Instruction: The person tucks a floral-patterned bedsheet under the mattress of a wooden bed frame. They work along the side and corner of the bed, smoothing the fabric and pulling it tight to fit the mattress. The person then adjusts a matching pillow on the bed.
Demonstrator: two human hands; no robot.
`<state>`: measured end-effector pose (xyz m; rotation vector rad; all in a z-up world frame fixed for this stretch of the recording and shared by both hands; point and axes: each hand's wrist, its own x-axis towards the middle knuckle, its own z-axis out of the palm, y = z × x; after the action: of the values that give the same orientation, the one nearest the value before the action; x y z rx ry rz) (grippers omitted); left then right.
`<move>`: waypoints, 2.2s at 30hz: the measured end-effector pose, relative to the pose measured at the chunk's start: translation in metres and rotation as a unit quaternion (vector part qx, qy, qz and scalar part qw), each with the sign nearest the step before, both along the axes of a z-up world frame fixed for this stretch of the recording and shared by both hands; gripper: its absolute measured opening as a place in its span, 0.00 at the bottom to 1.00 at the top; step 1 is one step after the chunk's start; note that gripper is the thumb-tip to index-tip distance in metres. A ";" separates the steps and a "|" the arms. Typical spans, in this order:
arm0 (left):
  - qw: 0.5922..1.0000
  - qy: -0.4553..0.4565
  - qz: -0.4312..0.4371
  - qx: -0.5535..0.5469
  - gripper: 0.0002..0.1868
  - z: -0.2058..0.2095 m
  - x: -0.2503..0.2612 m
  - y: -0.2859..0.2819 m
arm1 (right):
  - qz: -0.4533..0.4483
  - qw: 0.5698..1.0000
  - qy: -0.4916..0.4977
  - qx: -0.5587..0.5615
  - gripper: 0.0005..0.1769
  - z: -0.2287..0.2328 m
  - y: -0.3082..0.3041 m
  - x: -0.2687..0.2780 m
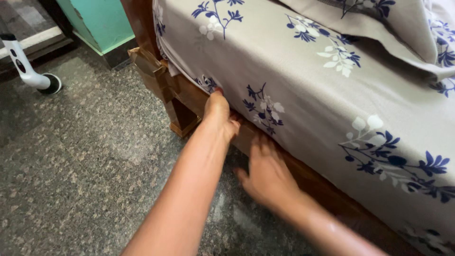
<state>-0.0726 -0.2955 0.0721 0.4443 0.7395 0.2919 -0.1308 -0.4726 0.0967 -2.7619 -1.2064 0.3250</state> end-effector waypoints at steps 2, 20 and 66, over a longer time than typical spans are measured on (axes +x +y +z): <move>0.999 0.012 -0.013 -0.035 0.31 0.013 -0.011 -0.017 | -0.051 0.998 -0.025 -0.031 0.55 -0.002 -0.024 -0.016; 0.985 0.089 -0.040 0.139 0.38 0.022 0.005 -0.016 | -0.082 0.996 -0.028 -0.015 0.14 0.082 -0.020 -0.010; 0.520 0.327 0.019 0.789 0.26 0.171 0.095 0.112 | -0.005 0.986 -0.081 0.147 0.31 0.156 -0.015 0.117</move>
<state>0.0224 -0.1838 0.2426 2.4305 1.0516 0.8548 -0.0134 -0.4879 0.2528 -2.5737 -1.1673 -0.0774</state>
